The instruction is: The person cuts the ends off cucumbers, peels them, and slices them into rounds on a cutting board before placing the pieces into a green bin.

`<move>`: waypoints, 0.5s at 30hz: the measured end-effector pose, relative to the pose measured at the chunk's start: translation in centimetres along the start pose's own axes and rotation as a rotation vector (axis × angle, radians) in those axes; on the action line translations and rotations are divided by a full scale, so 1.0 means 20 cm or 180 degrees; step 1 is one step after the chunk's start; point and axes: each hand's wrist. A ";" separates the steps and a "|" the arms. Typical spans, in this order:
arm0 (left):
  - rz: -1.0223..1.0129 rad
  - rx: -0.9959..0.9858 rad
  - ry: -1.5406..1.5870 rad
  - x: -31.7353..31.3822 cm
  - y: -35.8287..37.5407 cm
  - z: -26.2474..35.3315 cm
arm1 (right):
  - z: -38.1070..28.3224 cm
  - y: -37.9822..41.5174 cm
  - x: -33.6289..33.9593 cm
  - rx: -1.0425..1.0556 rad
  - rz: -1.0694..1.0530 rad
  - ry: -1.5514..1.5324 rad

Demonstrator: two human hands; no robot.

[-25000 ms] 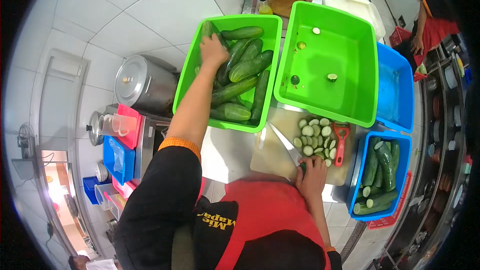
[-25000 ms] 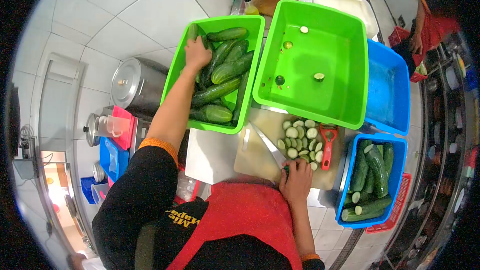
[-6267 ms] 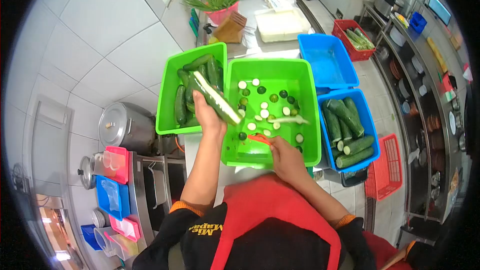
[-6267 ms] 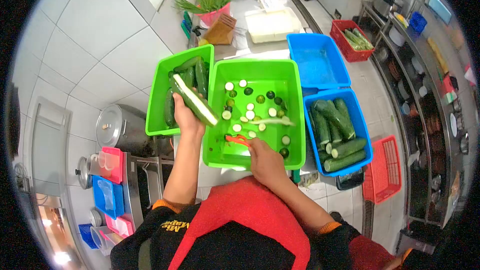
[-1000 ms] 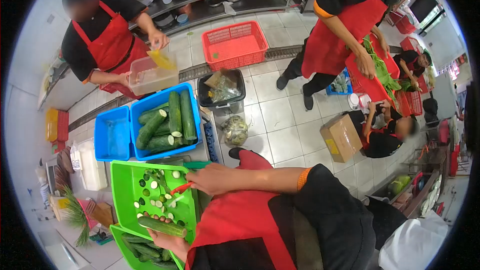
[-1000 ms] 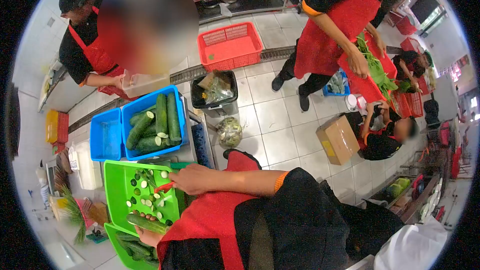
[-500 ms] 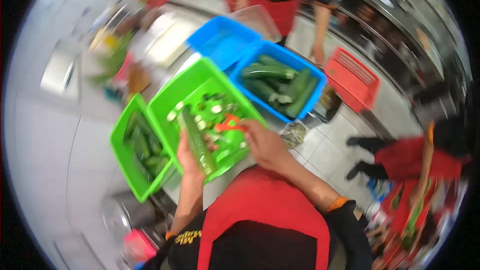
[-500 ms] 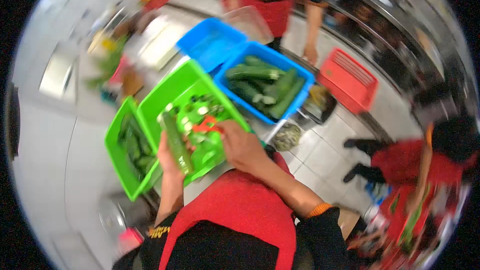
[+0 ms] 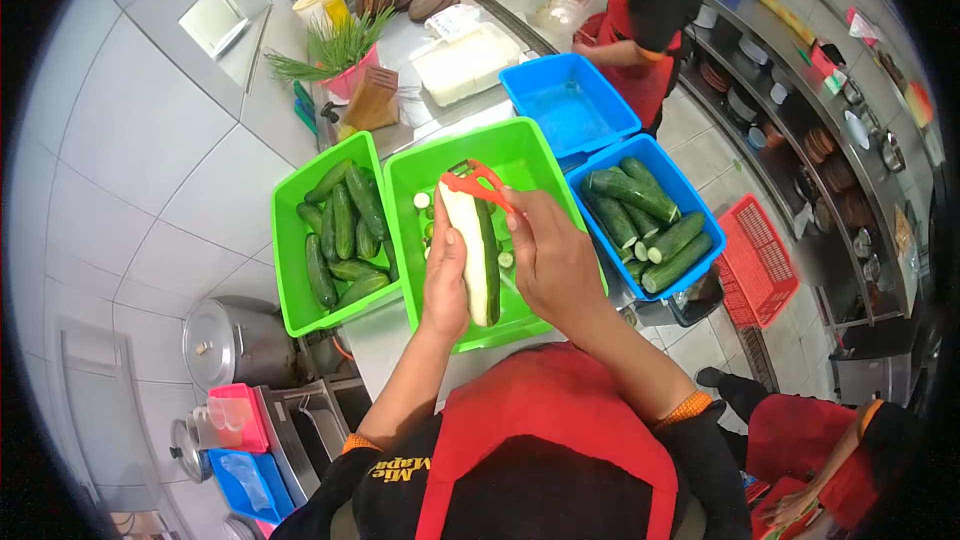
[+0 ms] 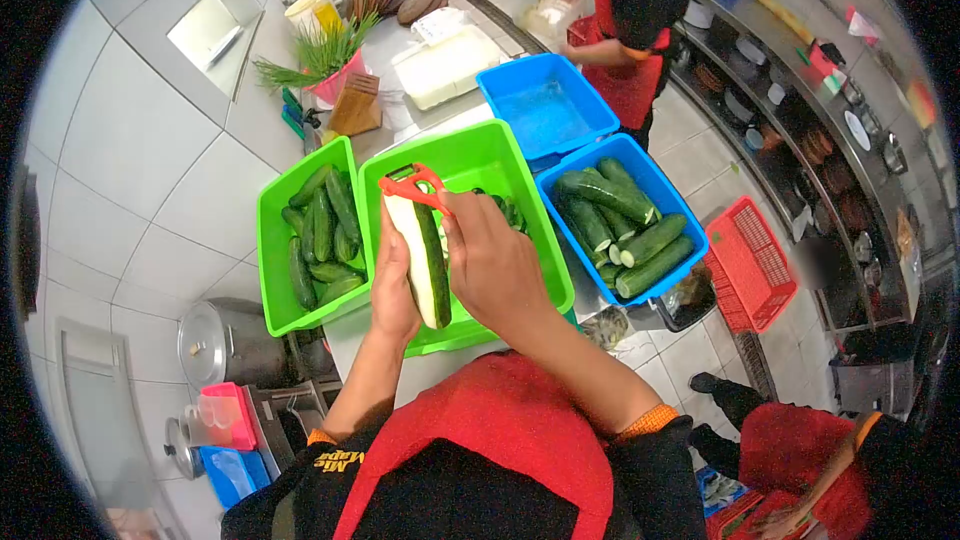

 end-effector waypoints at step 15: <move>0.0256 -0.0014 -0.0326 0.02 -0.09 0.02 | 0.09 0.00 -0.05 0.0126 -0.0173 -0.0160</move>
Point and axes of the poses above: each hand's wrist, its own y-axis away from the middle knuckle, its own x-axis out of the back of the hand, z = x × y, and after that the axes turned 10 degrees about x, right-handed
